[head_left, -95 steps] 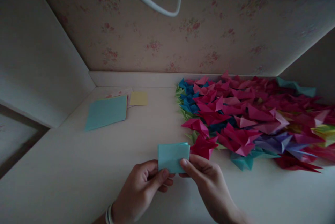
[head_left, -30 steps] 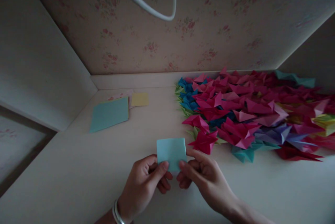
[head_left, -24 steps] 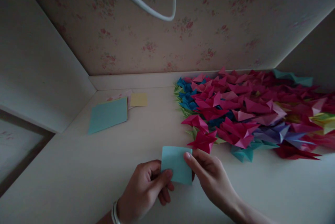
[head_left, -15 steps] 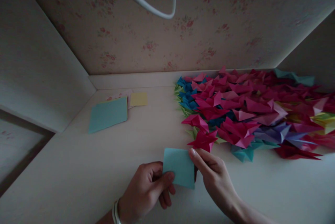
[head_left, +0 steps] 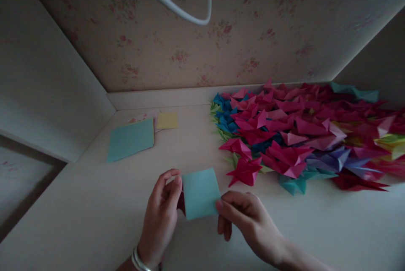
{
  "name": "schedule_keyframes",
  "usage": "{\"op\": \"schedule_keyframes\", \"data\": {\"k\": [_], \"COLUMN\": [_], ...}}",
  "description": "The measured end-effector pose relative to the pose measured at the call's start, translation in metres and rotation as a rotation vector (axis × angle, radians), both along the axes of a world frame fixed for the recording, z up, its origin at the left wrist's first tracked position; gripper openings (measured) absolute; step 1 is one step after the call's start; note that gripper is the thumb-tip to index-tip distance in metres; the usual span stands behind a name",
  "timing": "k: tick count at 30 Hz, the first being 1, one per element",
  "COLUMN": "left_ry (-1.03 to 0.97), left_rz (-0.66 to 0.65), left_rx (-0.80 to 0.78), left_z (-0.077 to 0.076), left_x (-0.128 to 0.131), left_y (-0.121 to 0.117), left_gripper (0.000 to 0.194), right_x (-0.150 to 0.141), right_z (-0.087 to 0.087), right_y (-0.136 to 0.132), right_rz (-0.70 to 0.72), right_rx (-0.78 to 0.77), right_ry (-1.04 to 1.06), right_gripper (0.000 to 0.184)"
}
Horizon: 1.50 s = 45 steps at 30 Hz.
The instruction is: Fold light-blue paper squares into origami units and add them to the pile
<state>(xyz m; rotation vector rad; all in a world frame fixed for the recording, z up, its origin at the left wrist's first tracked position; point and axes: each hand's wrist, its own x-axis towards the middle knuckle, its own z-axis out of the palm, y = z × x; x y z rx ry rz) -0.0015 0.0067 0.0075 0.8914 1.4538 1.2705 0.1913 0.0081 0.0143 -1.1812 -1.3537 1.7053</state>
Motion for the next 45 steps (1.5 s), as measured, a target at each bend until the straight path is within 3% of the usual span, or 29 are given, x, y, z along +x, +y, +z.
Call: {"op": "schedule_keyframes", "data": {"k": [4,8,15,20,24,31,45], "left_ry": [-0.031,-0.014,-0.027,0.072,0.076,-0.002,-0.107], "left_rz": [-0.128,-0.266,-0.23,-0.211,-0.254,-0.292,-0.289], "left_rx": [0.052,0.008,-0.025,0.058,0.057,0.099,0.074], "left_z": [0.001,0.001,0.001,0.002,0.002,-0.002,-0.003], "left_x": [0.003,0.004,0.0,-0.001,-0.002,-0.004,-0.005], "left_y": [-0.009,-0.012,-0.006,-0.011,-0.013,-0.017,-0.014], "left_gripper": [0.039,0.037,0.03,0.025,0.023,0.029,0.032], "right_x": [0.001,0.001,-0.001,0.003,0.002,-0.002,-0.001], "right_z": [-0.001,-0.001,0.0,0.0,-0.005,-0.007,-0.008], "right_y": [0.003,0.004,-0.001,-0.002,0.0,0.0,-0.001], "right_rz": [-0.181,-0.177,-0.105,-0.022,-0.08,-0.128,-0.1], "right_rx": [0.065,0.06,0.047,0.064,0.043,-0.059,-0.031], "right_ry": [-0.008,-0.01,0.024,0.037,0.065,0.145,0.144], "right_gripper": [0.045,0.045,0.045,0.055,0.067,0.058,0.06]}}
